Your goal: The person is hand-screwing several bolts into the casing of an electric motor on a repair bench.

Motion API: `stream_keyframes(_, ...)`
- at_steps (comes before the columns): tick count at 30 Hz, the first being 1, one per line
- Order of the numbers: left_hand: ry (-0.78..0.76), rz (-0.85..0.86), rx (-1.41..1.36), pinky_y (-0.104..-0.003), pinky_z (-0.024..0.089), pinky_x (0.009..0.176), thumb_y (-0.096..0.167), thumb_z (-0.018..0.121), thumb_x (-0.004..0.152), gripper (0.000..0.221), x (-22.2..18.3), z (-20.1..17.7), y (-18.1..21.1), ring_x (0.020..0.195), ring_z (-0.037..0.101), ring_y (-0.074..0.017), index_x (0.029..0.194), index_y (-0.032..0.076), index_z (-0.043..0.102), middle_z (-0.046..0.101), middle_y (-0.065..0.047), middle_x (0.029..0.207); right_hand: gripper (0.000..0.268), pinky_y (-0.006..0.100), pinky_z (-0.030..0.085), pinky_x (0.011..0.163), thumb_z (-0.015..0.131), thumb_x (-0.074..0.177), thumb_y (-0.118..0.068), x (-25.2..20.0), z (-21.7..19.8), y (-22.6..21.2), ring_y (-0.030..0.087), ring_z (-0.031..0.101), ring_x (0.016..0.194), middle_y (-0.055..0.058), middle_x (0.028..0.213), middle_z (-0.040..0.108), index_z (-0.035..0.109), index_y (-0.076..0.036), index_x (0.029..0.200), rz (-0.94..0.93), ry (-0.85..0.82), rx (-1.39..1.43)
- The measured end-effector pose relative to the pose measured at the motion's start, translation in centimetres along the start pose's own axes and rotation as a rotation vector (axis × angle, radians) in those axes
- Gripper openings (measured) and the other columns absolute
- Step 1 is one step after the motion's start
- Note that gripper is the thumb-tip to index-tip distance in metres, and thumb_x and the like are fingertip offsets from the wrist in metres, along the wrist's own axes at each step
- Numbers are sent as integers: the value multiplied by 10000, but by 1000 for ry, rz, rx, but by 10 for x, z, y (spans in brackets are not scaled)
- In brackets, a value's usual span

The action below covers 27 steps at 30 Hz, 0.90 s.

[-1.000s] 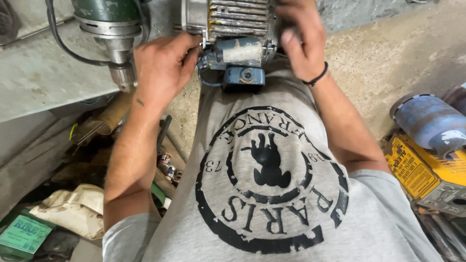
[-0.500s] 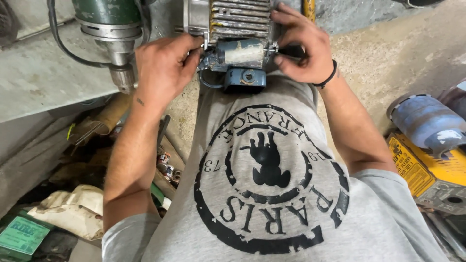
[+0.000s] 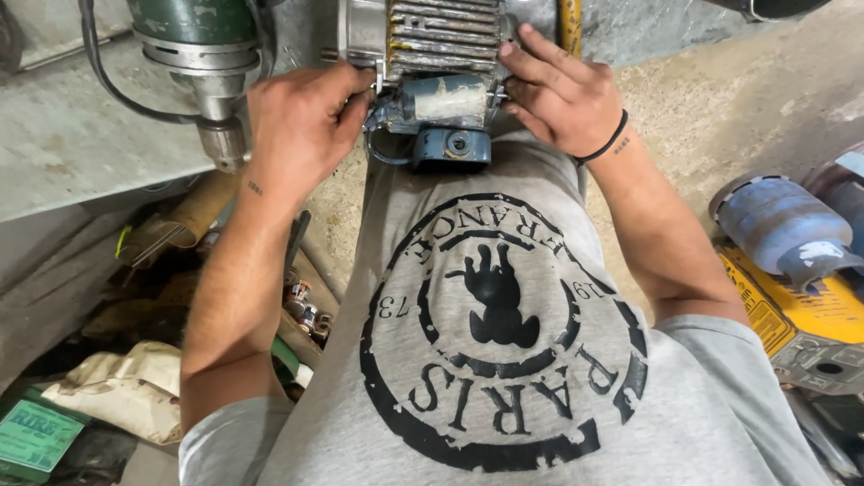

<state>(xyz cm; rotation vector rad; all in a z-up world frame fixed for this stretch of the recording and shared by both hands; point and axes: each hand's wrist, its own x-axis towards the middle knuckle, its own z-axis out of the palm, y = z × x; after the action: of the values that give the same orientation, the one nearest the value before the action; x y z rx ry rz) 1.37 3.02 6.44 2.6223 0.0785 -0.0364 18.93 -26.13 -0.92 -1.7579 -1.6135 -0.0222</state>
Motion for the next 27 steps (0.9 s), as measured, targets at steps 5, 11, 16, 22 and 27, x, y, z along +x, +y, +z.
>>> stream_keyframes(5, -22, -19, 11, -252, 612, 602, 166, 867, 1031, 101, -2, 0, -1, 574, 652, -61, 1041, 189, 768, 733, 53, 730, 202, 366, 707, 816, 645, 1104, -236, -11, 5, 0, 353, 633, 1324, 173, 1329, 716, 637, -45, 1038, 50, -55, -28)
stream_keyframes(11, -17, -6, 1, -250, 626, 602, 138, 865, 1023, 107, -1, 3, -3, 591, 673, -71, 1038, 178, 767, 758, 40, 762, 182, 363, 678, 859, 666, 1089, -236, -4, -6, 5, 360, 675, 1304, 183, 1305, 754, 665, -94, 975, 29, -95, 7)
stream_keyframes(16, -6, 25, 46, -246, 631, 581, 109, 872, 996, 149, -5, 8, -8, 556, 646, -85, 954, 171, 743, 673, 51, 669, 215, 405, 676, 989, 664, 1096, -237, 1, -8, -2, 370, 660, 1306, 197, 1278, 761, 685, -54, 985, 70, -125, 53)
stream_keyframes(22, 10, 69, 26, -244, 635, 578, 13, 815, 966, 175, -2, 8, -7, 530, 622, -90, 909, 162, 741, 647, 50, 630, 336, 430, 600, 1088, 576, 1101, -289, -3, 5, -16, 399, 640, 1305, 271, 1315, 704, 660, 26, 1023, 226, -81, 71)
stream_keyframes(27, 38, 95, 22, -239, 620, 539, -37, 740, 919, 209, -4, 11, -10, 498, 573, -98, 832, 148, 696, 576, 50, 577, 386, 454, 661, 995, 493, 1134, -319, -2, 10, -32, 394, 614, 1324, 238, 1386, 634, 639, 29, 1049, 378, -30, 99)
